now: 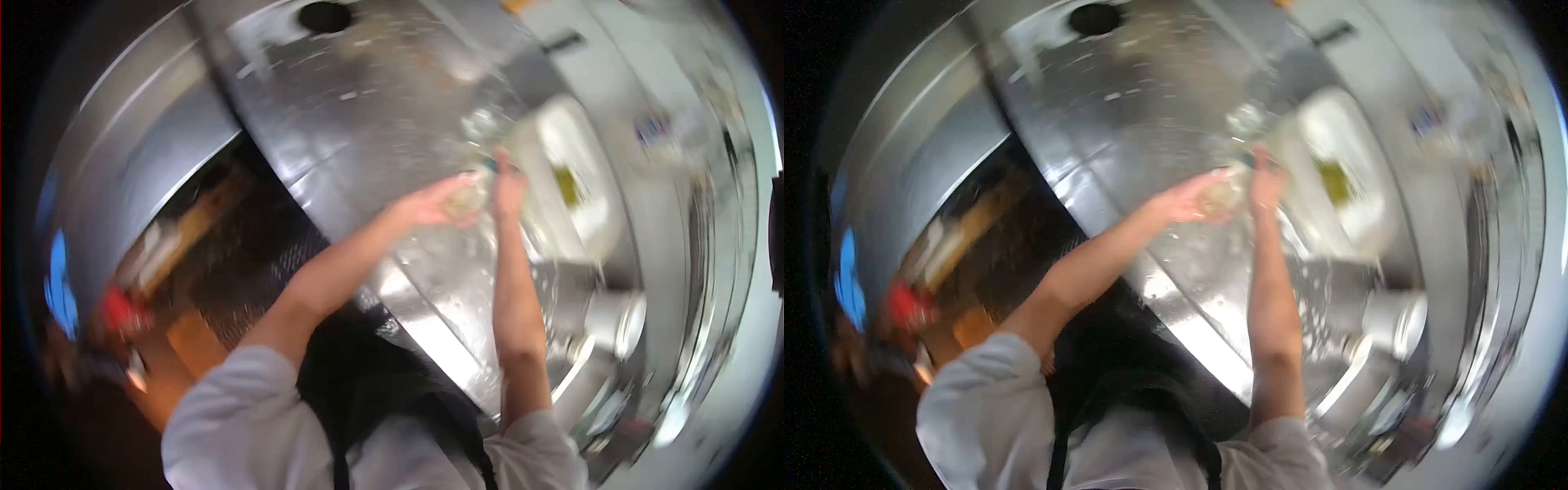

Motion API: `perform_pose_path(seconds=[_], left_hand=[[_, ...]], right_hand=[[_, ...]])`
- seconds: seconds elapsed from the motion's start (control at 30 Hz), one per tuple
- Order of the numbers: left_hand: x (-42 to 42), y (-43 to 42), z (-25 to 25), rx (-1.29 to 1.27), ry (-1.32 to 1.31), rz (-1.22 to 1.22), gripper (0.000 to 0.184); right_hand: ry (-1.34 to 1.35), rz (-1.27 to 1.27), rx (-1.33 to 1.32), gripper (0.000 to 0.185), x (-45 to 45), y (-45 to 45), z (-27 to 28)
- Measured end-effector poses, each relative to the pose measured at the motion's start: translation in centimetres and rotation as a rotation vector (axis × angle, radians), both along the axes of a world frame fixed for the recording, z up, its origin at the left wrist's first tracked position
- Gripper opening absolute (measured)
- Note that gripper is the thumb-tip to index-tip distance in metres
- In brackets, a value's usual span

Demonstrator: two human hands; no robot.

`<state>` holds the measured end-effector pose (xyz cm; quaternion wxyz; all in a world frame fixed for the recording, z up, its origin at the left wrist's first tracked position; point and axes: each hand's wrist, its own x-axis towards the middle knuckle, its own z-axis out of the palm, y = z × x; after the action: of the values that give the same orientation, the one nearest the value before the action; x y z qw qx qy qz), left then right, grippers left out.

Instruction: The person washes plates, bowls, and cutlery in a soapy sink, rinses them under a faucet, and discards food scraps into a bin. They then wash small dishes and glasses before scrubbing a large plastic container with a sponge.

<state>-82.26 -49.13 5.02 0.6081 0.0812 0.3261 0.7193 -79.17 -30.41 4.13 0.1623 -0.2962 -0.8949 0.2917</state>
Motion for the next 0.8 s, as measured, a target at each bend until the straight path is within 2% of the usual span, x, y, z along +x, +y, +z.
perform_pose_path(seconds=[0.03,0.07,0.1,0.13,0.17,0.2,0.23,0.3,0.37,0.4,0.43,0.47,0.53,0.67,0.73,0.77,0.8], left_hand=[[-0.4,1.6,-2.5,0.159,-0.284,-0.003,0.057],[0.5,2.7,-5.9,0.352,-0.039,0.099,0.054],[-0.1,0.8,-3.1,0.169,0.420,-0.018,0.062],[0.9,2.8,-4.6,-0.085,1.086,0.353,0.076],[2.2,5.9,-8.3,0.212,1.084,0.980,0.075],[2.0,1.8,-4.0,-0.175,1.233,0.753,0.061],[2.3,2.6,-5.8,-0.133,1.225,0.970,0.051],[2.3,4.8,-9.0,-0.182,1.284,0.961,0.043],[3.8,4.8,-9.3,-0.486,1.426,0.981,0.042],[4.3,4.8,-9.2,-0.619,1.445,0.984,0.043],[4.8,5.1,-8.8,-0.705,1.377,1.009,0.045],[4.8,5.0,-8.3,-0.779,1.309,1.034,0.047],[3.5,2.4,-6.9,-0.739,1.254,1.077,0.047],[0.3,-0.1,-4.5,-0.676,1.109,0.997,0.059],[-2.0,-4.9,-1.1,-0.487,0.921,0.680,0.068],[-3.6,-7.0,0.5,-0.371,0.850,0.508,0.072],[-4.8,-5.1,-0.7,-0.189,0.367,0.450,0.074]], right_hand=[[-0.067,0.113,0.315,0.036,-0.2,2.9,-1.4],[-0.102,0.184,0.655,0.034,-0.3,5.7,-2.8],[-0.048,0.199,1.135,0.033,-0.2,9.0,-3.1],[0.064,0.149,0.996,0.031,-1.5,7.3,-0.8],[0.188,0.106,0.859,0.032,-2.9,5.5,1.7],[0.106,-0.018,0.696,0.040,-4.9,3.1,4.5],[-0.045,0.206,0.644,0.045,-5.8,2.1,5.3],[-0.580,0.510,0.558,0.044,-7.8,1.9,5.1],[-0.534,0.683,-0.173,0.053,-8.5,4.6,1.9],[-0.633,0.592,-0.250,0.057,-8.9,4.8,2.0],[-0.727,0.488,-0.316,0.063,-9.1,4.8,2.5],[-0.752,0.511,-0.324,0.064,-9.1,5.1,2.8],[-0.785,0.548,-0.334,0.065,-9.3,4.5,3.7],[-0.627,0.616,-0.398,0.065,-7.9,-0.5,5.3],[-0.366,0.766,-0.160,0.064,-9.3,1.3,4.0],[-0.171,0.859,0.052,0.065,-9.8,1.8,3.6],[0.022,0.865,0.201,0.066,-9.9,2.9,3.0]])
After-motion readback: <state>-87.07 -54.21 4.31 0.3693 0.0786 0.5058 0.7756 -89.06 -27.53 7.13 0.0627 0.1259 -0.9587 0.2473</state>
